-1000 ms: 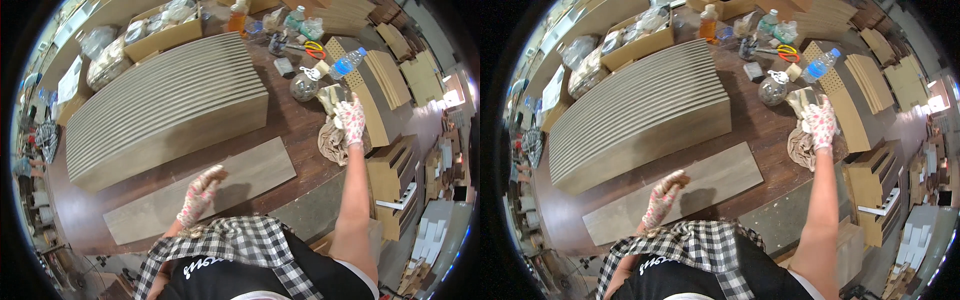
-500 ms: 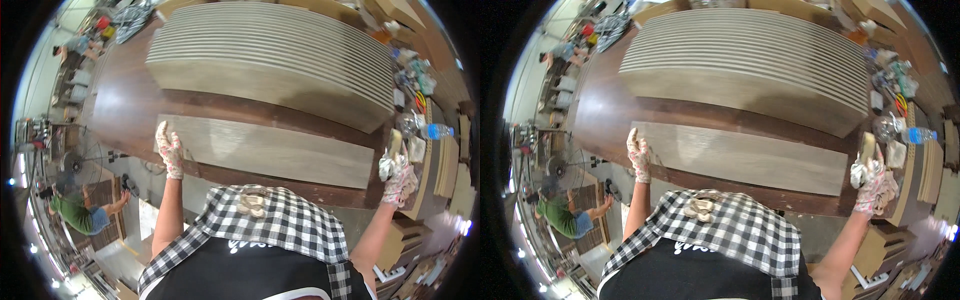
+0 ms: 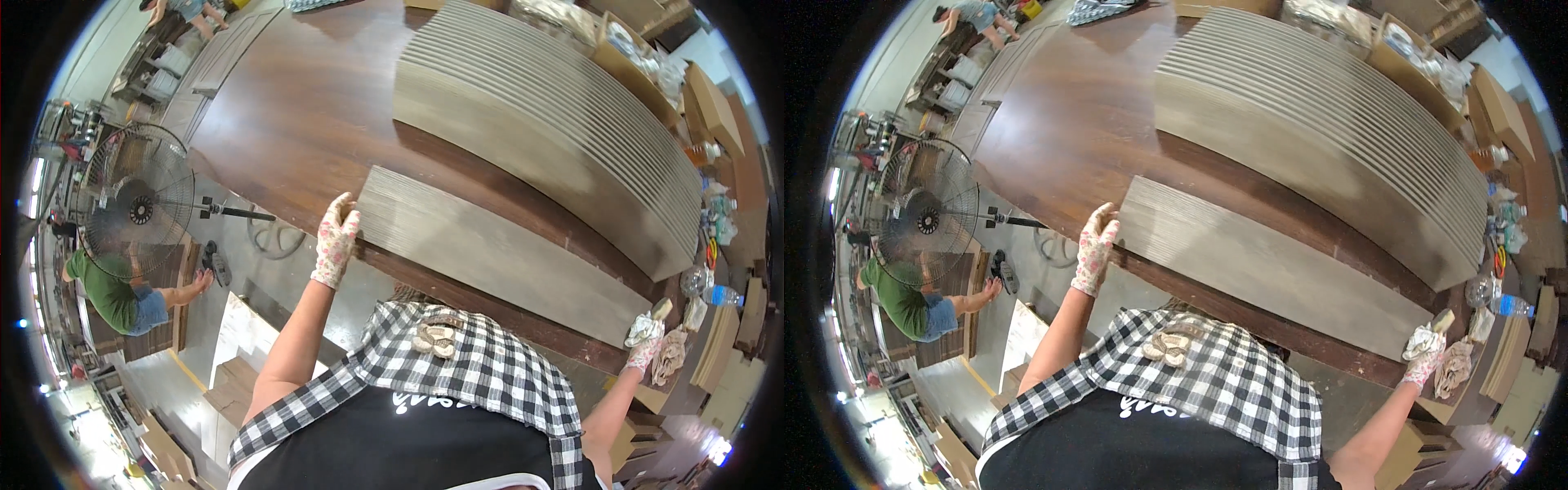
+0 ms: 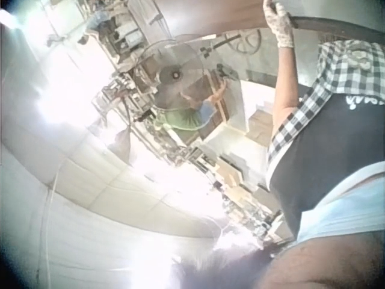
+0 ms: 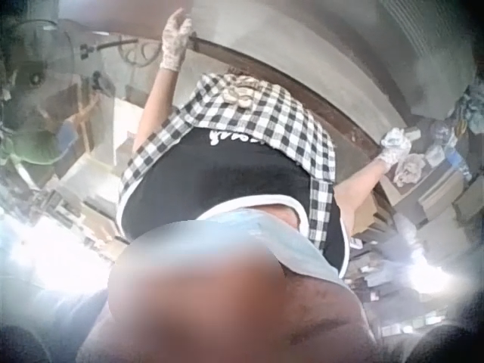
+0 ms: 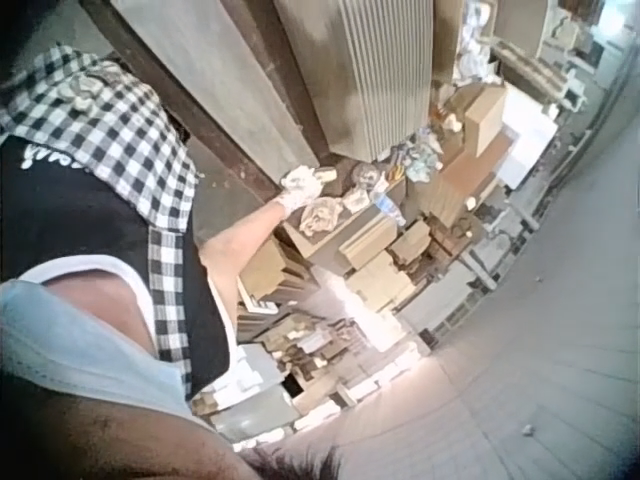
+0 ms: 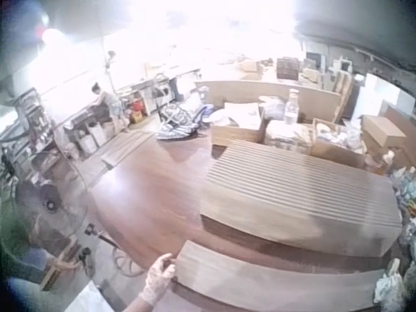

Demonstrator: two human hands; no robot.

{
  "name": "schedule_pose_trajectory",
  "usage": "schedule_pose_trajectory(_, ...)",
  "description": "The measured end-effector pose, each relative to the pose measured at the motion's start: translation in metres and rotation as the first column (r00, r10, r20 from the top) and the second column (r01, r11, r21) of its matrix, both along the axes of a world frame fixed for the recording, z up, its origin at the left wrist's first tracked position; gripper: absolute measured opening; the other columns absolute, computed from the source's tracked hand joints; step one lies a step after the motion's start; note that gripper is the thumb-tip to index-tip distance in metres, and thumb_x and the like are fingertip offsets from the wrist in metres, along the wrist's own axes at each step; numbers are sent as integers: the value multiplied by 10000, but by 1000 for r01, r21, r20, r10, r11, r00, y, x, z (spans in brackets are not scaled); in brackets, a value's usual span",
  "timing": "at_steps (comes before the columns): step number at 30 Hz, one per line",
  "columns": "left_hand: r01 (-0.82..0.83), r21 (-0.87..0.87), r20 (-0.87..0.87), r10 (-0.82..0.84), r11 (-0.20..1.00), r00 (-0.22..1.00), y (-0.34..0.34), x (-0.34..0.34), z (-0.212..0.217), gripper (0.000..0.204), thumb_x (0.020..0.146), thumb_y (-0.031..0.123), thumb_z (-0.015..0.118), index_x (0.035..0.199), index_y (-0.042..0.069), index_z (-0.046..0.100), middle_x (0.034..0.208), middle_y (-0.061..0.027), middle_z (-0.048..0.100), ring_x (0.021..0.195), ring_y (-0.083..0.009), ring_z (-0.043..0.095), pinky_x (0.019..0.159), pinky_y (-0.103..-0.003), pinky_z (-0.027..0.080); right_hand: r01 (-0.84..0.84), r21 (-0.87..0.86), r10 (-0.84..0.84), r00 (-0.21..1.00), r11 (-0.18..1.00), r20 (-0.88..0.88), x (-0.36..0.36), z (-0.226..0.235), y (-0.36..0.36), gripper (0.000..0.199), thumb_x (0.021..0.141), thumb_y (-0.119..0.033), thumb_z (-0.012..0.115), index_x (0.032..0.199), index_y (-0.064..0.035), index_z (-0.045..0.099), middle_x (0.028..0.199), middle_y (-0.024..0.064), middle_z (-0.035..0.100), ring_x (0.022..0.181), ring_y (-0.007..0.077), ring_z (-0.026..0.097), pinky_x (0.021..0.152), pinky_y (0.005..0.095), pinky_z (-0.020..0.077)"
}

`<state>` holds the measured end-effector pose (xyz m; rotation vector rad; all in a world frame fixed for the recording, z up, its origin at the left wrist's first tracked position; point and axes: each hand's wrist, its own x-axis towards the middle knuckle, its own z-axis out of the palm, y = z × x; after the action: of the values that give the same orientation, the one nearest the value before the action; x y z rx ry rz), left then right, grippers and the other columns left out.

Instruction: The person sands the surface of a corrugated wooden plank with a sanding block and later wipes it with a white cloth. The person then picks up a flat wooden plank and sands its surface and edges with the same sanding block.

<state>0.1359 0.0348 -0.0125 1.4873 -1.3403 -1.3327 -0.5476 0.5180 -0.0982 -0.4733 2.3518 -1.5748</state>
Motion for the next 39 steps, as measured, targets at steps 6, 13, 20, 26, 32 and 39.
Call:
schedule_pose_trajectory(6, 26, 168, -96, -10, 985, 995, 22, 7, 37, 428, 893, 53, 563, 1312, 16, 480, 1175, -112, 583, 1071, -178, 560, 935, -307, 447, 42, -86, -49, 996, 995, -81, 56, 43, -90, 198, 896, -240, 522, 951, -60, 584, 820, 80, 608, 723, 204, 609, 607, 344, 488)
schedule_pose_trajectory(13, 108, -236, 323, -26, 966, 946, 46, 23, 0, 378, 846, 62, 631, 1209, 9, 541, 1065, -114, 577, 959, -211, 594, 851, -325, 498, -104, -419, 228, 939, 902, 258, 244, 98, -258, 494, 895, -61, 564, 1364, -26, 414, 1107, 210, 595, 867, 303, 667, 698, 374, 596)
schedule_pose_trajectory(20, 104, -45, 261, -89, 994, 961, 63, 21, 15, 355, 897, 81, 581, 1234, 11, 494, 1110, -123, 556, 975, -186, 594, 857, -316, 493, -610, 85, 587, 786, 788, 194, 356, 98, -379, 512, 856, -75, 648, 1343, -56, 490, 1037, 96, 629, 819, 126, 626, 687, 247, 512)
schedule_pose_trajectory(26, 33, 241, -60, -19, 970, 998, 75, 40, -5, 389, 879, 98, 616, 1231, 0, 481, 1119, -114, 543, 984, -151, 567, 869, -287, 474, -606, -120, 602, 710, 787, 365, 356, 101, -371, 512, 826, -61, 666, 1312, -7, 513, 1192, 101, 600, 946, 133, 611, 835, 265, 506)
schedule_pose_trajectory(32, 35, 593, -277, 163, 805, 947, 81, 31, 15, 419, 876, 108, 632, 1221, -30, 440, 1060, -98, 581, 927, -131, 560, 807, -239, 459, -647, -159, 648, 650, 746, 396, 359, 110, -360, 554, 813, -38, 668, 1333, 7, 482, 1249, 113, 570, 991, 144, 605, 851, 271, 507)
schedule_pose_trajectory(39, 308, 476, -293, -182, 824, 939, 67, 20, 31, 339, 856, 170, 692, 1104, -29, 575, 970, -57, 650, 846, -90, 589, 756, -228, 488, -683, -121, 681, 664, 721, 309, 393, 152, -385, 499, 825, -64, 669, 1302, -10, 533, 1169, 71, 629, 1003, 125, 598, 840, 273, 502)
